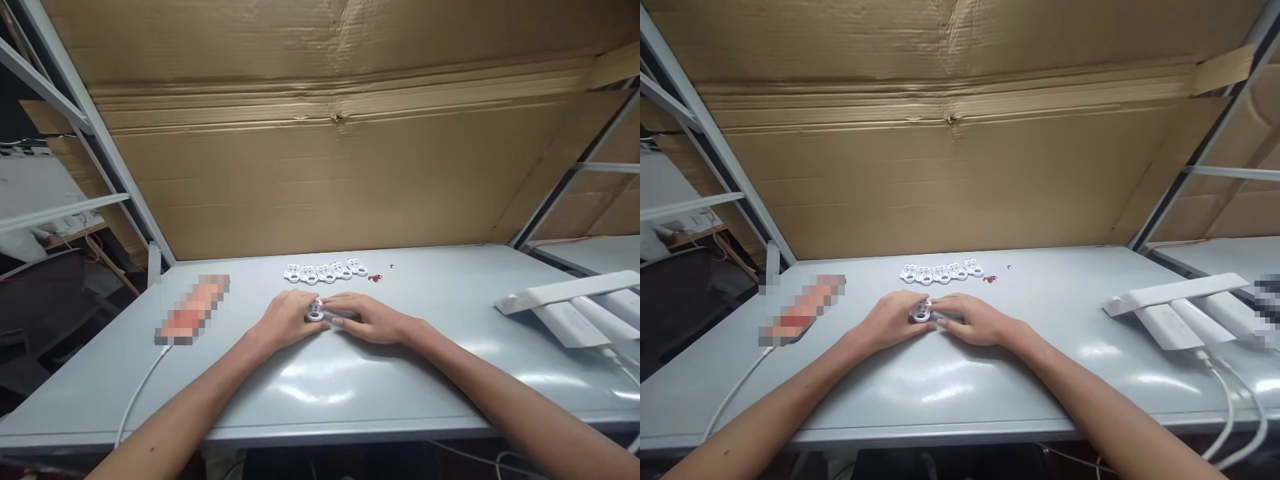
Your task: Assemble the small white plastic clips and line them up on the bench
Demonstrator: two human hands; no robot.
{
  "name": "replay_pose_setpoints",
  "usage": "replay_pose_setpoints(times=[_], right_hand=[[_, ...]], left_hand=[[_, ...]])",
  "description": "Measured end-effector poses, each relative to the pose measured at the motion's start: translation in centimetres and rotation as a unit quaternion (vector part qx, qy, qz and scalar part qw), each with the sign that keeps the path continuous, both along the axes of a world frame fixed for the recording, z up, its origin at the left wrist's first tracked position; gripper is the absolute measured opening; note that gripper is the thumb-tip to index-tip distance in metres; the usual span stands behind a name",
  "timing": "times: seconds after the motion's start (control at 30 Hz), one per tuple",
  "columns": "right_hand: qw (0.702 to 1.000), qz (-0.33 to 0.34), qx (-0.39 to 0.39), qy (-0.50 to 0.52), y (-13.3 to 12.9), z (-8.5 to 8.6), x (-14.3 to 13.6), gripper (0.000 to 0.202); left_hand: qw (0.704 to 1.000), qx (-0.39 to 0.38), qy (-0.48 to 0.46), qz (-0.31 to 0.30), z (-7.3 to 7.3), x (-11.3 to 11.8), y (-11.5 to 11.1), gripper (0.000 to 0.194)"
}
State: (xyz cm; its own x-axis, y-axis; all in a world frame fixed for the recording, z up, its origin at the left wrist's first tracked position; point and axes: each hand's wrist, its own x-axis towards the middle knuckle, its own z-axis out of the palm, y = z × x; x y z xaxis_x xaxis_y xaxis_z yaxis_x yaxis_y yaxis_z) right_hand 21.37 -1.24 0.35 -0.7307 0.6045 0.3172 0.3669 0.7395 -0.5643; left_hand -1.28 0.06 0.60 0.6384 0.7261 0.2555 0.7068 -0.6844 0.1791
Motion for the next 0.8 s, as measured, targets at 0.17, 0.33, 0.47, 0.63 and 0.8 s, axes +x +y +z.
replay_pose_setpoints(times=[0.17,0.33,0.47,0.63,0.8], right_hand=[[1.0,-0.002,0.0,0.008,-0.1,0.2,-0.1,0.04],[0.999,-0.046,-0.006,-0.017,0.2,-0.5,0.3,0.036],[0.996,-0.084,0.004,-0.029,0.5,-0.9,0.7,0.036],[0.993,-0.091,0.026,-0.068,0.6,-0.6,1.1,0.035],[0.989,-0.111,0.038,-0.092,0.5,-0.5,1.0,0.037]], left_hand=[[0.999,-0.02,-0.001,-0.044,0.6,-1.2,0.2,0.031],[0.995,-0.07,0.008,-0.065,1.8,-2.3,-0.1,0.036],[0.995,-0.087,0.027,-0.044,2.2,-3.2,0.1,0.04],[0.989,-0.107,0.093,0.036,2.2,-5.8,1.3,0.046],[0.979,-0.092,0.112,0.143,0.9,-8.0,3.9,0.046]])
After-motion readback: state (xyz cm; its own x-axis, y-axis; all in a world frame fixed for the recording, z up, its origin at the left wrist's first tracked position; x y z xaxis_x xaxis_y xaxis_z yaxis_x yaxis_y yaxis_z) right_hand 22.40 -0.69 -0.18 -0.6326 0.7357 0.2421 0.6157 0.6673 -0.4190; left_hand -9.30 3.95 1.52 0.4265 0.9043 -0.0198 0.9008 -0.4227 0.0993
